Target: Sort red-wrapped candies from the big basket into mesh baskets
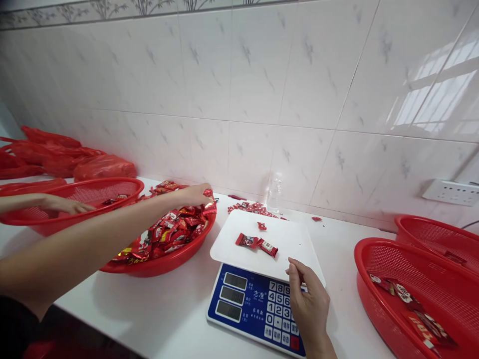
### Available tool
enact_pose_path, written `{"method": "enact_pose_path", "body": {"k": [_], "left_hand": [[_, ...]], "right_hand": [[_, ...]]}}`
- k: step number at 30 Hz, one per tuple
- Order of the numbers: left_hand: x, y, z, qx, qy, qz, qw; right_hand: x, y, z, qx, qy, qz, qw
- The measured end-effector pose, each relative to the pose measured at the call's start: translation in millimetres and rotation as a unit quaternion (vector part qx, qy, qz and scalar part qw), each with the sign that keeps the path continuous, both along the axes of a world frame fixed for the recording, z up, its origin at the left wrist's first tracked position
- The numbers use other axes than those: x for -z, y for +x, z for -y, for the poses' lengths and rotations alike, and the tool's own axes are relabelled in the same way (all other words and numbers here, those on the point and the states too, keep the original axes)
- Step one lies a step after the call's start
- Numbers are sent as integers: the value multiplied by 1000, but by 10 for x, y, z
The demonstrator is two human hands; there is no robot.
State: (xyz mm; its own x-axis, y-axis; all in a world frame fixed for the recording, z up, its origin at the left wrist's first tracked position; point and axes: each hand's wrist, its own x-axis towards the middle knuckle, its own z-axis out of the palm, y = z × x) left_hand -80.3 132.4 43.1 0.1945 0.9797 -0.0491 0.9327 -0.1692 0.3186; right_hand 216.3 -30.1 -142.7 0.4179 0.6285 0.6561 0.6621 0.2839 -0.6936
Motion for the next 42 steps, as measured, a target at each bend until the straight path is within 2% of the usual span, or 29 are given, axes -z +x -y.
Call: {"method": "enact_pose_path", "body": {"k": [3,5,7,9,11,16,21,31,42], "left_hand": [[44,262,136,49,-16,30,998],[98,400,195,106,-43,59,992],[173,492,213,162,-64,76,982],[272,536,199,192,-59,58,978],[394,549,181,193,-48,17,980],[731,580,238,195,-82,-40,976],[957,657,315,160,-29,-35,986],[1027,535,187,102,31,-8,994],[959,542,204,134,59,-77,986]], "right_hand": [[-1,-9,-8,0,-9,-9,1000],[-3,-15,-12,-1,-16,-13,1000],[-2,-16,-15,-3,-16,-14,1000],[2,-11,-17,-6,-9,-12,1000],[9,-4,-19,-12,-4,-9,1000],[20,0,-20,-26,-6,-7,1000],[6,-19,-14,-25,-13,-6,1000],[35,-23,-19,-39,-23,-14,999],[9,-30,-10,-41,-8,-15,999]]}}
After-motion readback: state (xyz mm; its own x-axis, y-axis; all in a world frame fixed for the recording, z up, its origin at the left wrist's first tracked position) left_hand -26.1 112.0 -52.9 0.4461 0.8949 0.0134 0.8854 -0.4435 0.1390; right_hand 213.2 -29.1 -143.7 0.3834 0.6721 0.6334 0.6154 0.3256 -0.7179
